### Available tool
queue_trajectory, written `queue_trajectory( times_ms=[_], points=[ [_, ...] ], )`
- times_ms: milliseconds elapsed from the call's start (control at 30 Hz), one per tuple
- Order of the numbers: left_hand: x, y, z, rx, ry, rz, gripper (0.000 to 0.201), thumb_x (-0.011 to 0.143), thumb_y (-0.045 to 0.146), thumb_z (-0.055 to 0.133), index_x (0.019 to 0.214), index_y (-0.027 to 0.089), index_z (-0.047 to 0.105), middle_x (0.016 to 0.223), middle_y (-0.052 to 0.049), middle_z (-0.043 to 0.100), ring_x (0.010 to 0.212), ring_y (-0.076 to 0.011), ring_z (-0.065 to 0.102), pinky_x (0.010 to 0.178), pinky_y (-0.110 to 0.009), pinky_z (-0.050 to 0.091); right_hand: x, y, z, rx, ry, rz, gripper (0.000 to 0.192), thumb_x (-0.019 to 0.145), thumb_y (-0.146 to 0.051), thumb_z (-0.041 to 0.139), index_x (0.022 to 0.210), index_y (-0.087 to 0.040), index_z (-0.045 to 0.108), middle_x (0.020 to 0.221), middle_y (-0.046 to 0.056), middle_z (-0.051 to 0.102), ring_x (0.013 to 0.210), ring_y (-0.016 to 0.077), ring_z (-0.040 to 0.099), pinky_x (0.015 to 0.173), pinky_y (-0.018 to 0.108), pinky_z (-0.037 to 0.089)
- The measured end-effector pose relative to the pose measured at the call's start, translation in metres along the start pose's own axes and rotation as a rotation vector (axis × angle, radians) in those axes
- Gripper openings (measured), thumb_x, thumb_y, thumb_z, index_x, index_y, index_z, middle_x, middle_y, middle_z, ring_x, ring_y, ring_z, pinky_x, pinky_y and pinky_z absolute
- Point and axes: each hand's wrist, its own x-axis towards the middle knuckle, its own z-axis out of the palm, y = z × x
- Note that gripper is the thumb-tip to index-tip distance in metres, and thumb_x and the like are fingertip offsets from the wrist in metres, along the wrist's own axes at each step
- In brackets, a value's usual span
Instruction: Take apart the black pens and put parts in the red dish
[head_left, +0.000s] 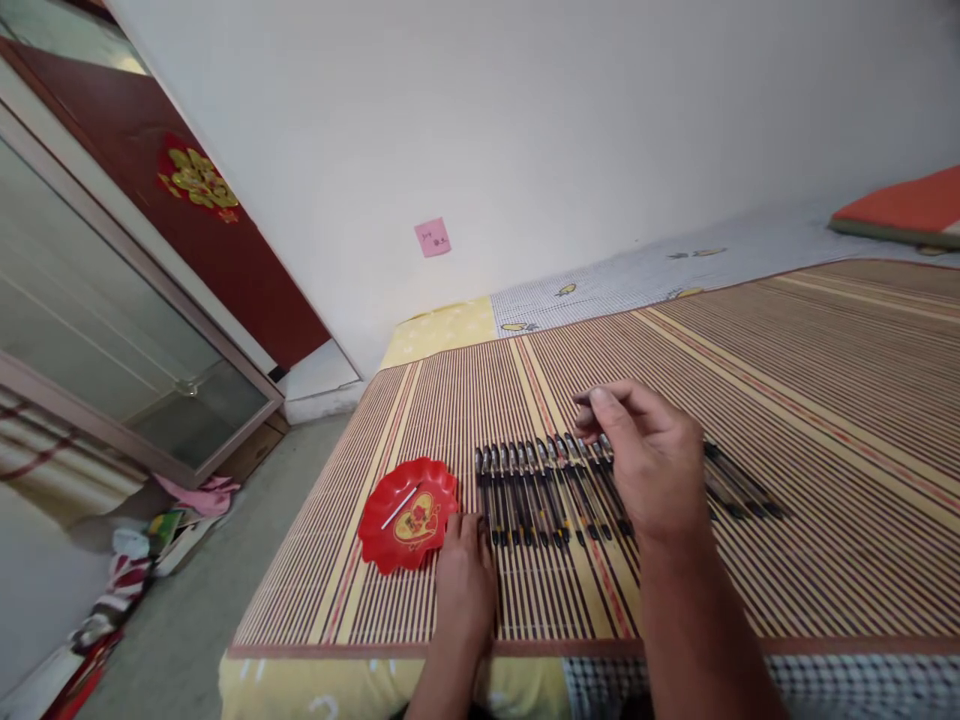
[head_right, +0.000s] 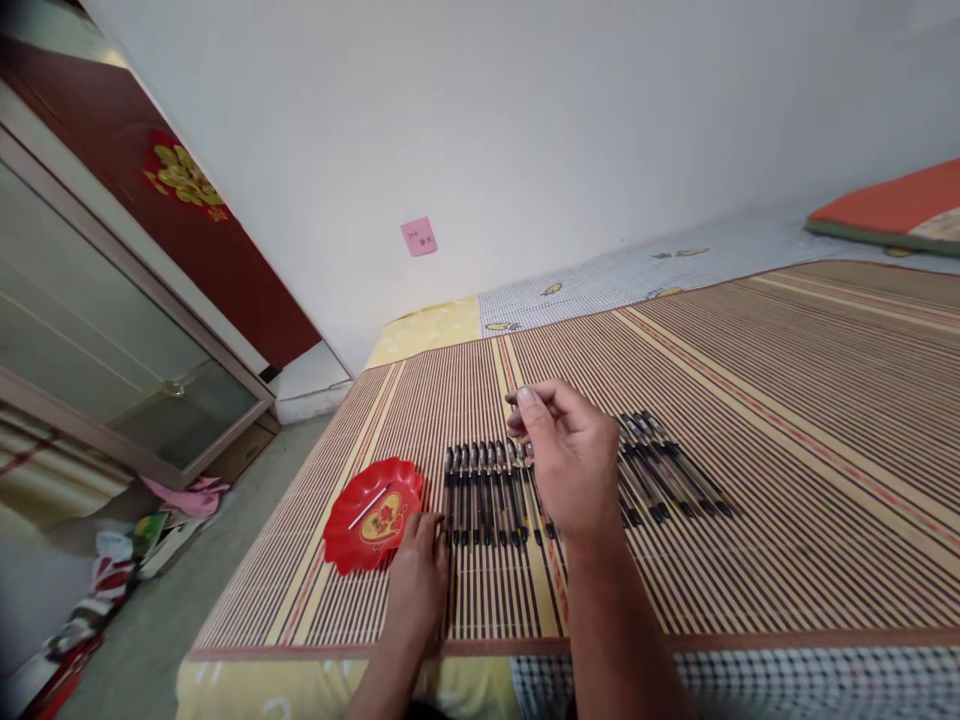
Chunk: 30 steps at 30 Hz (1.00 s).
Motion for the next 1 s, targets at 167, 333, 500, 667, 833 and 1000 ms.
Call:
queue_trajectory(
  times_ms=[167, 333, 500, 667, 833, 1000],
  points=[
    [0.017, 0.001, 0.005, 0.1, -0.06, -0.082, 0.028, 0.091, 0.007, 0.04, 0.11, 0.017, 0.06, 0.111, -0.013, 0.06, 0.09, -0.0223, 0.064, 0.082, -0.033, 0.05, 0.002, 0.003, -0.001, 0.001, -0.02, 0.005, 0.019, 0.091, -0.034, 0.06, 0.085, -0.019, 0.069, 0.07, 0.0, 0.066, 0.062, 0.0111, 0.061, 0.056, 0.023, 0.053],
    [0.018, 0.0, 0.002, 0.129, -0.055, -0.137, 0.025, 0.089, 0.003, 0.042, 0.103, 0.015, 0.059, 0.112, -0.014, 0.058, 0.092, -0.0219, 0.064, 0.081, -0.032, 0.048, 0.003, 0.004, -0.003, 0.0, -0.027, 0.014, 0.019, 0.091, -0.034, 0.06, 0.084, -0.019, 0.069, 0.068, 0.0, 0.065, 0.062, 0.0112, 0.062, 0.057, 0.023, 0.053],
    [0.019, -0.001, 0.001, 0.125, -0.039, -0.119, 0.021, 0.091, 0.007, 0.045, 0.104, 0.017, 0.057, 0.107, -0.012, 0.058, 0.088, -0.0211, 0.063, 0.079, -0.031, 0.048, 0.003, 0.005, -0.002, 0.008, -0.033, 0.009, 0.018, 0.091, -0.033, 0.06, 0.085, -0.019, 0.07, 0.068, 0.0, 0.065, 0.062, 0.0107, 0.061, 0.057, 0.023, 0.053],
    [0.026, 0.002, 0.003, 0.115, -0.087, -0.168, 0.022, 0.088, 0.004, 0.045, 0.103, 0.016, 0.056, 0.112, -0.014, 0.058, 0.087, -0.0208, 0.064, 0.077, -0.031, 0.047, 0.003, 0.007, -0.002, -0.003, -0.057, 0.017, 0.019, 0.091, -0.035, 0.06, 0.086, -0.02, 0.07, 0.07, 0.0, 0.066, 0.063, 0.0116, 0.062, 0.056, 0.023, 0.054],
    [0.023, -0.001, 0.0, 0.108, -0.096, -0.188, 0.032, 0.08, -0.003, 0.047, 0.107, 0.012, 0.054, 0.108, -0.017, 0.06, 0.091, -0.0229, 0.064, 0.083, -0.033, 0.048, 0.003, 0.008, -0.004, -0.006, -0.034, 0.016, 0.018, 0.092, -0.033, 0.06, 0.087, -0.02, 0.07, 0.069, 0.0, 0.066, 0.063, 0.0111, 0.062, 0.057, 0.023, 0.054],
    [0.014, -0.003, -0.005, -0.1, 0.054, -0.215, 0.039, 0.076, 0.003, 0.054, 0.113, 0.015, 0.054, 0.102, -0.011, 0.063, 0.093, -0.0237, 0.063, 0.087, -0.037, 0.048, 0.004, 0.008, -0.004, -0.02, -0.042, 0.01, 0.019, 0.091, -0.034, 0.06, 0.085, -0.02, 0.07, 0.07, 0.0, 0.066, 0.062, 0.0114, 0.062, 0.057, 0.024, 0.054]
  ],
)
